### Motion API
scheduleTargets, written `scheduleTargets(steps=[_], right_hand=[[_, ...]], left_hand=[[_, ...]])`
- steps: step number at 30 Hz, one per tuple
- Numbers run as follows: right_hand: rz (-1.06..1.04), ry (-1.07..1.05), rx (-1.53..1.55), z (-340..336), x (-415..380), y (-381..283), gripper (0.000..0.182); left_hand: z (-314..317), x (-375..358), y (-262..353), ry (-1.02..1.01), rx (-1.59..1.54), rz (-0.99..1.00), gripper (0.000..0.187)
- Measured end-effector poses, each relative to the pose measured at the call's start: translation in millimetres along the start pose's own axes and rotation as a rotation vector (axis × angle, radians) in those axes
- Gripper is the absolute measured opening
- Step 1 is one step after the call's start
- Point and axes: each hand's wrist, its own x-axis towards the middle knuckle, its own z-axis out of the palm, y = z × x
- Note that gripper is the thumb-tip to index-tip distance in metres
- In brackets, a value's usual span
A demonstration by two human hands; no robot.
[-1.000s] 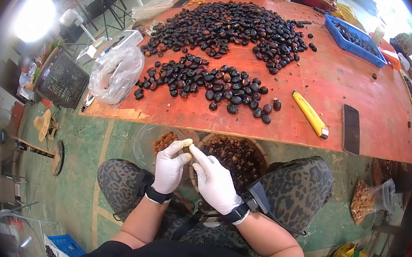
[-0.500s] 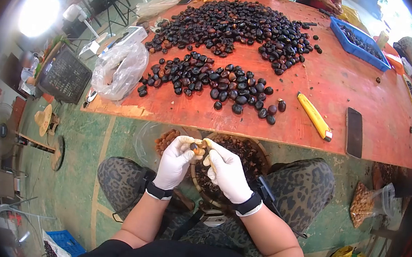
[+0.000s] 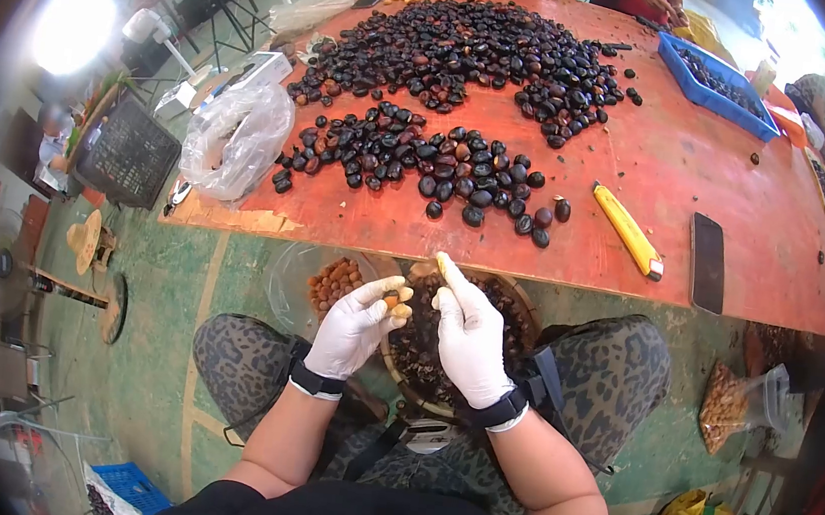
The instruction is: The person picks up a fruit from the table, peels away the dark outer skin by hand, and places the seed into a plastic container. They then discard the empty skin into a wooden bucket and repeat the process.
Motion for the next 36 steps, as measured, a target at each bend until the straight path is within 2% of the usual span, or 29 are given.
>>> scheduleTargets(steps=[3,4,6,9,12,15,21,24,27,30,31,33,34,36], right_hand=[[-0.043,-0.164,-0.346,-1.1,-1.1,8.2,0.036],[-0.204,-0.138,-0.333,2.9,-1.3,8.6,0.037],[-0.095,-0.178,-0.344,6.4,-7.2,-3.4,0.043],[-0.233,-0.137,-0.408,11.0,-10.0,-5.4,0.046],[-0.215,-0.208,-0.483,8.6,-10.6,-10.9,0.047],[-0.113,-0.259,-0.483,6.3,-9.7,-20.8,0.048],[-0.196,-0.195,-0.457,7.6,-8.5,-11.6,0.039],[-0.264,-0.081,-0.297,14.4,-6.3,8.5,0.035],[0.325,-0.130,0.087,6.4,1.7,3.8,0.037],[0.286,-0.143,0.009,2.0,0.8,4.7,0.035],[0.221,-0.141,-0.104,2.6,-0.2,7.6,0.035],[-0.083,-0.143,-0.334,2.4,1.4,20.7,0.033],[-0.236,-0.142,-0.445,2.0,1.3,24.0,0.032],[-0.163,-0.167,-0.571,-0.8,-2.3,20.5,0.028]], left_hand=[[3.3,0.2,3.1,0.083,-0.007,0.029,0.036],[1.8,0.2,2.0,0.083,-0.011,0.045,0.037],[-3.3,0.6,-1.6,0.082,-0.018,0.078,0.038],[-6.0,1.2,-3.2,0.039,0.007,0.105,0.038],[-1.3,0.1,-2.0,0.033,0.031,0.084,0.038],[-1.3,0.3,-2.6,0.029,0.067,0.090,0.035],[4.6,-3.1,3.3,0.072,0.398,0.182,0.030],[5.0,-3.6,5.9,0.061,0.637,0.216,0.031],[10.8,-5.8,6.0,0.065,0.576,0.200,0.034],[14.3,-6.8,9.9,0.102,0.366,0.147,0.035],[11.0,-6.0,10.0,0.127,0.379,0.162,0.035],[1.5,-4.5,13.7,0.177,0.406,0.190,0.035],[4.1,-6.5,23.0,0.252,0.443,0.175,0.030],[-18.4,-3.7,31.3,0.312,0.847,0.409,0.030]])
